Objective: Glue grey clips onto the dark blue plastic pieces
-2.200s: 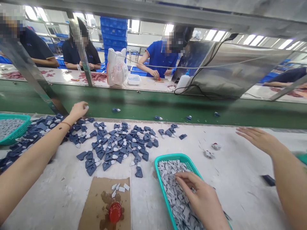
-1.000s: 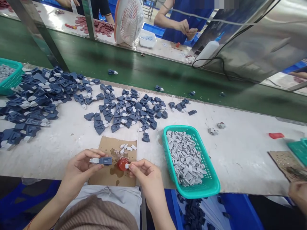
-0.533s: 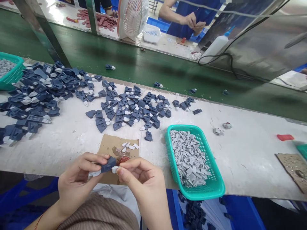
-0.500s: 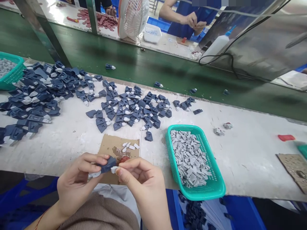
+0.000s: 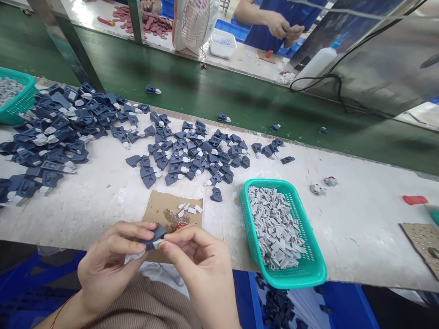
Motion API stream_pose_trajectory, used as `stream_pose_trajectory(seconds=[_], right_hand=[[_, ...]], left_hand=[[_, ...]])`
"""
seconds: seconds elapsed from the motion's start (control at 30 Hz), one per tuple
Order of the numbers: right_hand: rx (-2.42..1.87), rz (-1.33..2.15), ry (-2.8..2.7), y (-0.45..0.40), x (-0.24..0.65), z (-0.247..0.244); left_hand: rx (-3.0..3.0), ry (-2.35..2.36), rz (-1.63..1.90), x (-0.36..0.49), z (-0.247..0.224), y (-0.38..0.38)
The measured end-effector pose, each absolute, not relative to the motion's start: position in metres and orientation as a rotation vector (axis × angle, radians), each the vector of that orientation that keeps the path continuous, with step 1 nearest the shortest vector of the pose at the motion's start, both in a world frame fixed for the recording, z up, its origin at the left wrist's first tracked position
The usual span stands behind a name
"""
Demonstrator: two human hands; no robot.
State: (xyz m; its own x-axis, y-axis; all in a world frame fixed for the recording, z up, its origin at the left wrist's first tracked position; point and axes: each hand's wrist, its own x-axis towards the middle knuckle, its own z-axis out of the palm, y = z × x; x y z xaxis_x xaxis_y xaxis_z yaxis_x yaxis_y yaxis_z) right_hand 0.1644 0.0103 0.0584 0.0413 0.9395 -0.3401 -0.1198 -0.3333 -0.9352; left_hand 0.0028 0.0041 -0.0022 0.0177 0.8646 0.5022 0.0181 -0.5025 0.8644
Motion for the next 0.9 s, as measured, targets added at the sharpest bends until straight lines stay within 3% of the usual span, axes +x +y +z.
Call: stream_pose_trajectory(seconds=[0.57, 0.9], right_hand=[[-1.273, 1.623, -0.808, 0.01, 0.151, 0.043], [-1.241, 1.217, -1.024, 0.002, 0.141, 0.045]], left_hand=[[1.55, 0.891, 1.643, 0.003, -0.007, 0.009], [1.174, 0.94, 1.507, 0.013, 0.019, 0.009]])
